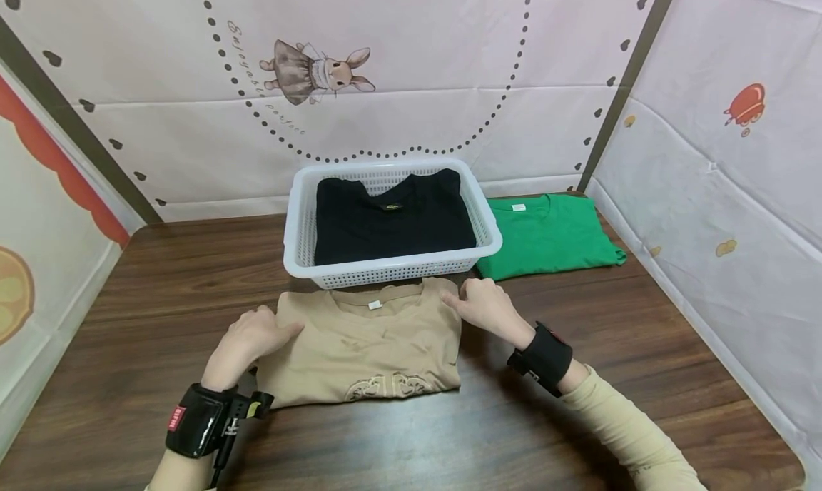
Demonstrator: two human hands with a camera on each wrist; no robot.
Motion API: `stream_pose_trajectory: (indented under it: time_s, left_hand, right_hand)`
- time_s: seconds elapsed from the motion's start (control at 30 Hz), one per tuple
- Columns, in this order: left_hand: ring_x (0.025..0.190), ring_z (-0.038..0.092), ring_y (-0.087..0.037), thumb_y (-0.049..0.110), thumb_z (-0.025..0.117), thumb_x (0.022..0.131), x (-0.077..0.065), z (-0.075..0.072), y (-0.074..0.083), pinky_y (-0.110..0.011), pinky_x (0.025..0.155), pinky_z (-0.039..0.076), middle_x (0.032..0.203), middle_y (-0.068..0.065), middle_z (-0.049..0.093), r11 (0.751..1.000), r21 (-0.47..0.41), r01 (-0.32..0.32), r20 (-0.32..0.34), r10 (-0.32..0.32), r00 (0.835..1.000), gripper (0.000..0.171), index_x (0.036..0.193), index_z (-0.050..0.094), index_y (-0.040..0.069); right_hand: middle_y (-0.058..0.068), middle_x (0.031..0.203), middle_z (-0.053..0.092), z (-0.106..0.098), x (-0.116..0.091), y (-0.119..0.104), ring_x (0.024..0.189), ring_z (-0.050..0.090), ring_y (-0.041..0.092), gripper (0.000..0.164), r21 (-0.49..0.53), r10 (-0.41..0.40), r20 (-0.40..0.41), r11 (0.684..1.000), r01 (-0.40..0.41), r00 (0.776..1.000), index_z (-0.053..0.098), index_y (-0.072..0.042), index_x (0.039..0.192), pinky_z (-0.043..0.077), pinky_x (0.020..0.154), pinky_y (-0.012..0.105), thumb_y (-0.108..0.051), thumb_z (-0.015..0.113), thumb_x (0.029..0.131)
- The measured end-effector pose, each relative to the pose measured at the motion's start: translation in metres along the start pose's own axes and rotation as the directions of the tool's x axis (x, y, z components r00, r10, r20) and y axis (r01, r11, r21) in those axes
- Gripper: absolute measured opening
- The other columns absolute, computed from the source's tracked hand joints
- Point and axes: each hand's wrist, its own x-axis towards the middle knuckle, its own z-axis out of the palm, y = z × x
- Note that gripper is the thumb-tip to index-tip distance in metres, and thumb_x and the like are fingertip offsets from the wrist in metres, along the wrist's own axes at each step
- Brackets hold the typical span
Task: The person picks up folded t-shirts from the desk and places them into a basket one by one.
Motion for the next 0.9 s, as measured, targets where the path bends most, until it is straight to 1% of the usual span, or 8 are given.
stream_pose_trajectory:
  time_s: [0.1, 0.2, 0.37, 0.43, 0.57, 0.67, 0.8, 0.9]
  left_hand:
    - [0.078, 0.061, -0.033, 0.045, 0.047, 0.093, 0.004, -0.001, -0.004, -0.039, 0.064, 0.050, 0.097, -0.032, 0.059, 1.000, 0.000, -0.013, 0.017, 0.013, 1.000, 0.066, 0.107, 0.054, -0.019]
    - [0.074, 0.062, -0.030, 0.046, 0.048, 0.093, 0.007, -0.001, -0.005, -0.035, 0.059, 0.050, 0.097, -0.031, 0.060, 0.999, -0.030, -0.014, 0.043, 0.015, 0.999, 0.068, 0.112, 0.052, -0.020]
    - [0.082, 0.060, -0.030, 0.048, 0.052, 0.091, 0.012, 0.001, -0.003, -0.038, 0.065, 0.051, 0.104, -0.030, 0.059, 0.997, -0.057, -0.056, 0.060, 0.059, 0.996, 0.068, 0.112, 0.052, -0.016]
    - [0.089, 0.060, -0.034, 0.048, 0.055, 0.089, 0.014, 0.003, -0.001, -0.041, 0.072, 0.051, 0.108, -0.031, 0.059, 0.995, -0.056, -0.079, 0.055, 0.082, 0.995, 0.067, 0.112, 0.053, -0.015]
    - [0.108, 0.056, -0.047, 0.041, 0.061, 0.088, 0.016, 0.008, 0.003, -0.051, 0.084, 0.049, 0.123, -0.040, 0.051, 0.992, -0.062, -0.114, 0.041, 0.117, 0.992, 0.070, 0.122, 0.046, -0.019]
    - [0.101, 0.057, -0.044, 0.036, 0.064, 0.087, 0.017, 0.012, 0.006, -0.048, 0.080, 0.050, 0.118, -0.038, 0.054, 0.991, -0.078, -0.110, 0.039, 0.113, 0.993, 0.064, 0.117, 0.049, -0.018]
    - [0.084, 0.056, -0.029, 0.032, 0.068, 0.084, 0.016, 0.018, 0.011, -0.039, 0.071, 0.048, 0.103, -0.027, 0.059, 0.985, -0.122, -0.120, 0.040, 0.125, 0.991, 0.052, 0.107, 0.055, -0.013]
    - [0.086, 0.055, -0.028, 0.029, 0.069, 0.083, 0.011, 0.022, 0.015, -0.039, 0.072, 0.048, 0.102, -0.024, 0.059, 0.977, -0.144, -0.160, 0.023, 0.164, 0.986, 0.050, 0.109, 0.055, -0.011]
  right_hand:
    - [-0.007, 0.046, 0.025, 0.007, 0.002, 0.002, 0.041, 0.027, 0.009, 0.057, 0.049, 0.013, 0.051, 0.999, -0.016, 0.999, 0.034, -0.017, 0.048, 0.022, 0.041, 0.022, -0.046, 0.059, 0.090]
    - [-0.007, 0.045, 0.028, 0.010, 0.004, 0.000, 0.041, 0.028, 0.009, 0.057, 0.093, 0.027, 0.075, 0.995, -0.034, 0.997, 0.034, -0.017, 0.047, 0.023, 0.042, 0.021, -0.047, 0.060, 0.089]
    - [-0.007, 0.044, 0.032, 0.014, 0.008, -0.006, 0.041, 0.032, 0.009, 0.058, 0.145, 0.025, 0.096, 0.989, -0.039, 0.995, 0.035, -0.017, 0.047, 0.025, 0.042, 0.022, -0.049, 0.063, 0.087]
    - [-0.007, 0.045, 0.030, 0.015, 0.009, -0.008, 0.041, 0.032, 0.009, 0.057, 0.152, 0.011, 0.098, 0.988, -0.026, 0.995, 0.034, -0.017, 0.047, 0.025, 0.042, 0.022, -0.046, 0.066, 0.085]
    - [-0.009, 0.047, 0.027, 0.018, 0.013, -0.011, 0.043, 0.031, 0.007, 0.054, 0.173, -0.013, 0.106, 0.985, -0.005, 0.994, 0.034, -0.017, 0.049, 0.026, 0.043, 0.021, -0.039, 0.072, 0.080]
    - [-0.009, 0.049, 0.033, 0.021, 0.015, -0.013, 0.045, 0.035, 0.006, 0.045, 0.200, -0.016, 0.153, 0.980, -0.015, 0.988, 0.042, -0.016, 0.052, 0.028, 0.045, 0.019, -0.030, 0.077, 0.077]
    - [-0.006, 0.058, 0.048, 0.025, 0.013, -0.017, 0.051, 0.045, 0.007, 0.028, 0.267, -0.022, 0.240, 0.963, -0.044, 0.970, 0.054, -0.012, 0.067, 0.036, 0.049, 0.017, -0.019, 0.081, 0.072]
    - [-0.003, 0.067, 0.051, 0.027, 0.010, -0.017, 0.058, 0.047, 0.009, 0.027, 0.302, -0.042, 0.253, 0.952, -0.038, 0.966, 0.055, -0.009, 0.075, 0.038, 0.053, 0.018, -0.015, 0.081, 0.071]
